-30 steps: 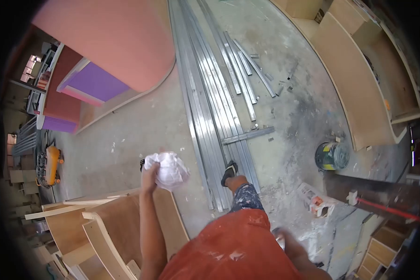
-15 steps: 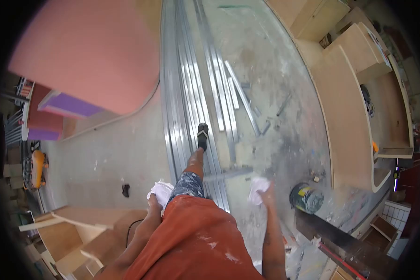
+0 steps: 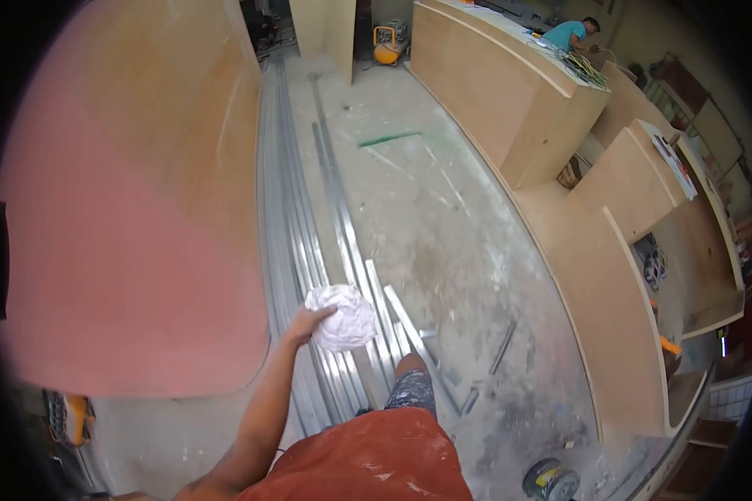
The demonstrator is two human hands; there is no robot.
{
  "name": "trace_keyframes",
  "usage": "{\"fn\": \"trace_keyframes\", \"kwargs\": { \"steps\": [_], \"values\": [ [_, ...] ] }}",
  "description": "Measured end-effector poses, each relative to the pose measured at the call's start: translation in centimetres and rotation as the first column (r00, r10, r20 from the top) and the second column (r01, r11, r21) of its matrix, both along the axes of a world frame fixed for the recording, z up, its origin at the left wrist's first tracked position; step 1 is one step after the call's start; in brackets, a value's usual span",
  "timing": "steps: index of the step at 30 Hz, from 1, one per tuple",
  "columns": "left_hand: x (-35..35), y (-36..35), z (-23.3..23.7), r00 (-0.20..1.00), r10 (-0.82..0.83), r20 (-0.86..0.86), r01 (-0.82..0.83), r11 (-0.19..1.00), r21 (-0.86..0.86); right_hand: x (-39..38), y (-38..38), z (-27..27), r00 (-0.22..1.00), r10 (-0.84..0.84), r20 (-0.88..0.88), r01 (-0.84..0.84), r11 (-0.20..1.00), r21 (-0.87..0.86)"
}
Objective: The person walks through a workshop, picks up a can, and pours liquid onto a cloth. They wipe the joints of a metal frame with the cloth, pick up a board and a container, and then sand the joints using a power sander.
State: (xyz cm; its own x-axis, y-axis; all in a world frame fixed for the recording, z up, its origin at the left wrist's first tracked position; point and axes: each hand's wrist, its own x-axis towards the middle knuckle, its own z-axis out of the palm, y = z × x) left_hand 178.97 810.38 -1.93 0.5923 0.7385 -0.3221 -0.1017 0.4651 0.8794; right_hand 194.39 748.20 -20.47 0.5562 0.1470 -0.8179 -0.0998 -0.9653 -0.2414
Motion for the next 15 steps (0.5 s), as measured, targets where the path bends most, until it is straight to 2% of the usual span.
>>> {"fn": "trace_keyframes", "kwargs": {
  "steps": [2, 4, 5, 6, 7, 8, 9, 10, 11, 12, 13, 15],
  "values": [
    [6.1, 8.6, 0.3, 0.962, -0.184, -0.203, 0.196, 0.980, 0.041, 4.2, 5.8, -1.2, 0.999, 0.000, -0.042, 0.000, 1.000, -0.021],
    [11.5, 15.8, -3.9, 0.980, -0.157, -0.124, 0.161, 0.987, 0.020, 10.1, 12.8, -2.7, 0.998, 0.009, -0.062, -0.011, 0.999, -0.035],
    [13.2, 18.8, -6.9, 0.880, -0.170, -0.444, 0.243, 0.963, 0.112, 13.8, 16.8, -3.5, 0.998, 0.017, -0.062, -0.019, 0.999, -0.032],
    [14.7, 21.7, -10.7, 0.690, -0.120, -0.714, 0.337, 0.926, 0.170, 17.7, 21.0, -4.1, 0.998, 0.030, -0.059, -0.032, 0.999, -0.032],
    [14.9, 24.0, -17.9, 0.587, -0.169, -0.792, 0.513, 0.834, 0.202, 22.1, 25.6, -4.5, 0.998, 0.039, -0.044, -0.040, 0.999, -0.015],
    [15.2, 25.3, -24.4, 0.649, -0.214, -0.731, 0.506, 0.838, 0.205, 27.3, 31.4, -5.2, 0.999, 0.046, -0.016, -0.046, 0.999, 0.015],
    [16.6, 24.4, -29.8, 0.551, 0.415, -0.724, 0.453, 0.580, 0.677, 32.2, 36.7, -5.5, 0.999, 0.038, 0.014, -0.039, 0.999, 0.035],
    [17.0, 22.5, -29.8, 0.489, 0.367, -0.792, 0.166, 0.852, 0.497, 38.0, 41.8, -5.3, 0.998, 0.014, 0.069, -0.017, 0.998, 0.053],
    [18.2, 21.7, -28.9, 0.451, 0.256, -0.855, -0.190, 0.963, 0.189, 43.9, 47.2, -4.3, 0.992, -0.037, 0.120, 0.026, 0.996, 0.091],
    [18.6, 21.4, -27.4, 0.442, 0.208, -0.873, -0.400, 0.917, 0.016, 50.8, 53.8, -3.5, 0.979, -0.115, 0.171, 0.085, 0.981, 0.174],
    [19.4, 21.7, -26.3, 0.437, 0.190, -0.879, -0.521, 0.850, -0.076, 57.8, 61.8, -0.5, 0.956, -0.216, 0.200, 0.148, 0.940, 0.308],
    [21.9, 24.5, -25.2, 0.438, 0.171, -0.882, -0.664, 0.724, -0.190, 70.7, 79.9, 8.4, 0.915, -0.378, 0.144, 0.209, 0.746, 0.632]
  ]
}}
